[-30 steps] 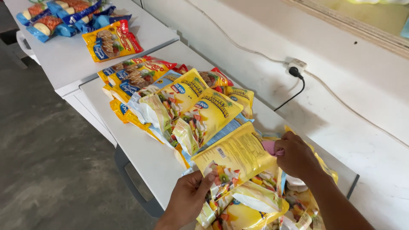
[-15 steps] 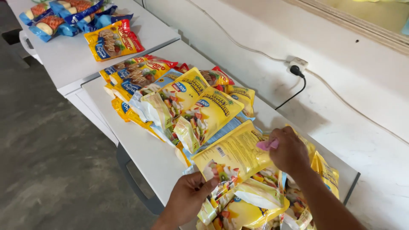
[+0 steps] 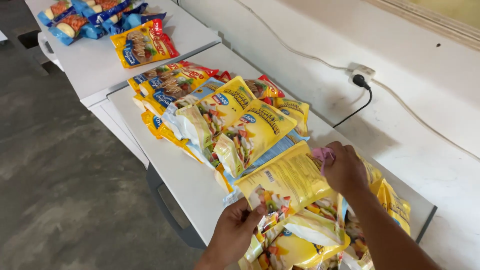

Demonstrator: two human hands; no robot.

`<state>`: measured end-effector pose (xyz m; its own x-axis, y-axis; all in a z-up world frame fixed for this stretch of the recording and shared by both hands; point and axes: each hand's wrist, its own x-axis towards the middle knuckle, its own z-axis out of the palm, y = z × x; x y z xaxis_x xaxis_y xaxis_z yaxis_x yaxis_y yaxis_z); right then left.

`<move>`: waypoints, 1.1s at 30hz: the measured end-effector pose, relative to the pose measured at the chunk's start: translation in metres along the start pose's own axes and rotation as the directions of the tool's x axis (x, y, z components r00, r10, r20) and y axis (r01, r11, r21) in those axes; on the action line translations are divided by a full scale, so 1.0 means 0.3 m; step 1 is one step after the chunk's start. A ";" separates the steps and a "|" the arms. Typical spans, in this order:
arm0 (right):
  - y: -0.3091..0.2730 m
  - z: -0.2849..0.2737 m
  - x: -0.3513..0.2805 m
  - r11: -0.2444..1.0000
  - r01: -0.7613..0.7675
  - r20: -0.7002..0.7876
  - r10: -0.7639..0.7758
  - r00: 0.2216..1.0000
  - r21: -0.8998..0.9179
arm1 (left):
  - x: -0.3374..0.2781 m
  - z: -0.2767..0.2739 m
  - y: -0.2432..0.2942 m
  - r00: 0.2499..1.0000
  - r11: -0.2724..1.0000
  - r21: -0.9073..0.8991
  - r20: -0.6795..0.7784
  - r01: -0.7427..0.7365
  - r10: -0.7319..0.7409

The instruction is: Wiping down mayonnaise pouches with a cloth and placing them on a shelf.

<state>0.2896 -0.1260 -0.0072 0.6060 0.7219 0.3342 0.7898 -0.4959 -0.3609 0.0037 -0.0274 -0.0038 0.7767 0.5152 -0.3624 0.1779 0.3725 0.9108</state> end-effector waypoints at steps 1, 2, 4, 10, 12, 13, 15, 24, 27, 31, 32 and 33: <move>-0.097 -0.029 0.001 1.000 0.002 -0.007 -0.002 1.000 -0.001 | 0.024 -0.006 -0.005 1.000 1.000 0.002 0.002 -0.007 0.007; -0.187 -0.060 -0.009 0.967 0.003 -0.024 0.003 1.000 0.256 | 0.046 -0.006 -0.017 1.000 1.000 0.003 -0.028 0.008 -0.007; -0.337 -0.113 -0.056 0.869 -0.004 -0.023 0.017 1.000 0.495 | 0.051 -0.005 -0.040 0.998 0.999 -0.002 -0.058 0.039 -0.039; -0.295 -0.110 -0.111 0.899 0.299 0.109 -0.349 0.931 0.320 | 0.030 0.021 0.024 0.990 0.984 0.159 -0.101 -0.081 0.097; -0.157 -0.102 -0.111 0.997 0.031 -0.049 -0.027 0.998 0.074 | 0.008 0.049 0.064 0.983 0.976 0.194 -0.130 -0.101 0.127; -0.077 -0.062 -0.121 0.997 0.032 -0.044 -0.029 0.999 0.076 | -0.005 0.055 0.088 0.983 0.977 0.192 -0.135 -0.096 0.124; 0.097 0.006 -0.128 0.448 -0.733 0.380 0.647 0.661 0.512 | -0.009 0.079 0.148 0.968 0.930 0.316 -0.098 -0.189 0.230; 0.264 -0.004 -0.167 -0.702 -0.483 0.650 -0.039 0.759 0.523 | -0.005 0.304 0.448 0.472 0.011 0.691 0.481 -0.723 0.739; 0.229 -0.143 -0.117 -0.684 -0.531 0.654 -0.105 0.750 0.500 | -0.017 0.371 0.467 0.221 -0.328 0.521 0.736 -0.788 0.639; 0.059 -0.408 -0.069 -0.639 -0.611 0.662 -0.205 0.721 0.467 | 0.005 0.421 0.437 0.023 -0.558 0.382 0.838 -0.737 0.544; 0.013 -0.459 -0.067 -0.602 -0.516 0.658 0.020 0.752 0.609 | 0.047 0.427 0.372 -0.006 -0.434 0.414 0.719 -0.800 0.695; -0.032 -0.509 -0.067 -0.529 -0.423 0.609 0.243 0.755 0.735 | 0.093 0.433 0.307 -0.016 -0.304 0.412 0.571 -0.859 0.821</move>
<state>0.2845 -0.2094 0.1225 0.5914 0.7186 -0.3660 -0.7443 0.3118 -0.5906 0.1202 -0.0790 0.0956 0.4785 -0.1436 0.8663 -0.4719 -0.8740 0.1158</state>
